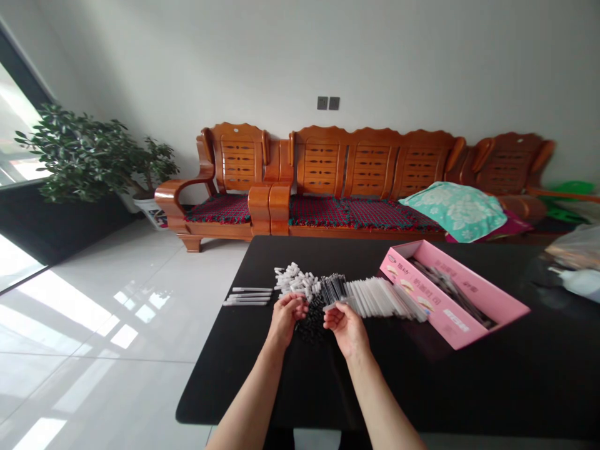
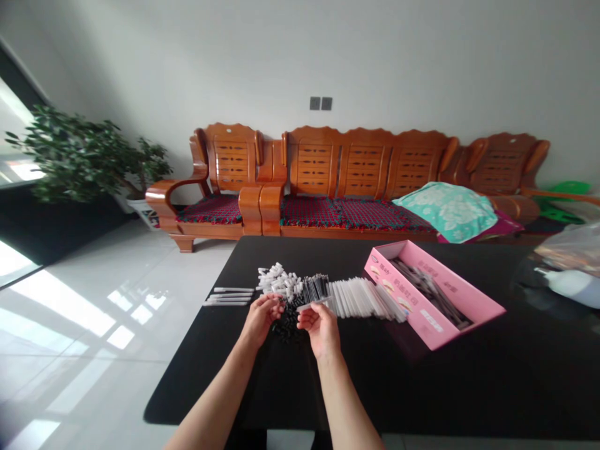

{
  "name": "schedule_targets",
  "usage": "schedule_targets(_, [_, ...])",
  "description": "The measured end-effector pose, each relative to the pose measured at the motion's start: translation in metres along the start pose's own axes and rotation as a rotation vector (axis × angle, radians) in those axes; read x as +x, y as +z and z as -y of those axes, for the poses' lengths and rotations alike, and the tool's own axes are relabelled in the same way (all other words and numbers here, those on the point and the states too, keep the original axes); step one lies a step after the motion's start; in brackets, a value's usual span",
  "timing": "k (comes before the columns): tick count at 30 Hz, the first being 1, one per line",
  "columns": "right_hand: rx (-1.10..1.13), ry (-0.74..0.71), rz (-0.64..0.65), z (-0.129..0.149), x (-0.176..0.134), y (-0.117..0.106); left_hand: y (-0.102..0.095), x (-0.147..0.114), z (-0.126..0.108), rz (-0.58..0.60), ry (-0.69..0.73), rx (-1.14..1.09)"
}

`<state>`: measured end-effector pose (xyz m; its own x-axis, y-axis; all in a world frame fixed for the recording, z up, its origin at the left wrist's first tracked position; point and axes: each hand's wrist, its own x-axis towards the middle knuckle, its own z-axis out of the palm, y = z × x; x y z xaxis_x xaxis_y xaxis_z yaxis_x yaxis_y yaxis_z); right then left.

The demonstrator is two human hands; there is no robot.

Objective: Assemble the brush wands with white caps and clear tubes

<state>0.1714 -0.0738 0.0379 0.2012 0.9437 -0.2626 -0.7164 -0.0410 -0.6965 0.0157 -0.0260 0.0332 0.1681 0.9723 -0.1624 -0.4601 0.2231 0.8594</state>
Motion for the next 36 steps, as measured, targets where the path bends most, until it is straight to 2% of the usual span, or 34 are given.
schedule_targets(5, [-0.042, -0.102, -0.032, 0.004, -0.004, 0.014, 0.011, -0.011, -0.008, 0.046, -0.056, -0.149])
schedule_targets(9, [-0.075, -0.200, -0.074, 0.007, -0.006, 0.025, 0.019, -0.013, -0.008, 0.082, -0.066, -0.205])
schedule_targets(14, [-0.118, -0.257, -0.089, 0.007, -0.006, 0.031, 0.025, -0.014, -0.007, 0.088, -0.057, -0.250])
schedule_targets(36, [-0.132, -0.285, -0.142, 0.002, -0.004, 0.031, 0.031, -0.016, -0.004, 0.105, -0.036, -0.260])
